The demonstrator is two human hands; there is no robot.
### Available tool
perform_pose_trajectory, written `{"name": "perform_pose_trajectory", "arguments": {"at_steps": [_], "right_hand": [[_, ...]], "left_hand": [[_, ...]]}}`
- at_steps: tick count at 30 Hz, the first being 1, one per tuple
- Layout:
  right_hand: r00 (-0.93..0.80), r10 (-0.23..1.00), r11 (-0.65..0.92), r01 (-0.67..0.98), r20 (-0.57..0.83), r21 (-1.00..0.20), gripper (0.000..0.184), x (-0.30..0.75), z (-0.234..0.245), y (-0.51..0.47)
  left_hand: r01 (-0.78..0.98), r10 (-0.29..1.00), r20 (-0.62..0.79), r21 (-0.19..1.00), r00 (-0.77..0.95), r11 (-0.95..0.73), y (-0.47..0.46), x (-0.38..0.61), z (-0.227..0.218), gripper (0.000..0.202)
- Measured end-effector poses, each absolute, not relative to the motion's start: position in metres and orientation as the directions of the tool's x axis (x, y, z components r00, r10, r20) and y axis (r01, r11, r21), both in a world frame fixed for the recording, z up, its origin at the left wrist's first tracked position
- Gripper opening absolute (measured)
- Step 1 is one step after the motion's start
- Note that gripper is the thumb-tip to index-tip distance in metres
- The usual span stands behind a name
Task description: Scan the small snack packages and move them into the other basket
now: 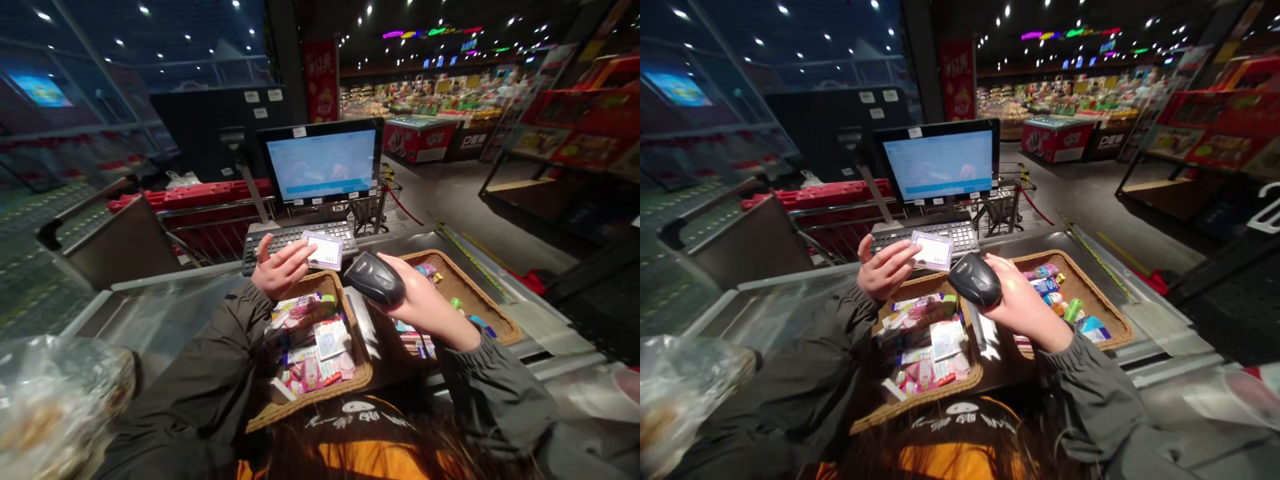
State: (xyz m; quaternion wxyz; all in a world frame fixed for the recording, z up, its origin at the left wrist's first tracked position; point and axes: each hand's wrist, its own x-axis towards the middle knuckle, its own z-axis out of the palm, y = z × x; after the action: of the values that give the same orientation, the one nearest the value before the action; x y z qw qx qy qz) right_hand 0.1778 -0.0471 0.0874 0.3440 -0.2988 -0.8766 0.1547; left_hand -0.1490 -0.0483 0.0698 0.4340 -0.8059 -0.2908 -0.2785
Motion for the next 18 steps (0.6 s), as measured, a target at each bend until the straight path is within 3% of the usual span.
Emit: {"name": "perform_pose_trajectory", "arguments": {"at_steps": [4,8,18], "right_hand": [[-0.666,0.563,0.816,0.352,0.490,-0.459,0.061,0.146,0.097,-0.057],[-0.693,0.532,0.833,0.324,0.487,-0.449,0.057,0.123,0.100,-0.066],[-0.721,0.561,0.800,0.345,0.407,-0.491,0.060,0.100,0.104,-0.087]], "left_hand": [[0.745,0.227,0.747,-0.484,0.625,-0.458,-0.069,-0.177,0.074,0.013],[0.749,0.193,0.751,-0.525,0.631,-0.403,-0.084,-0.198,0.079,0.012],[0.759,0.181,0.754,-0.551,0.631,-0.348,-0.097,-0.223,0.081,0.015]]}}
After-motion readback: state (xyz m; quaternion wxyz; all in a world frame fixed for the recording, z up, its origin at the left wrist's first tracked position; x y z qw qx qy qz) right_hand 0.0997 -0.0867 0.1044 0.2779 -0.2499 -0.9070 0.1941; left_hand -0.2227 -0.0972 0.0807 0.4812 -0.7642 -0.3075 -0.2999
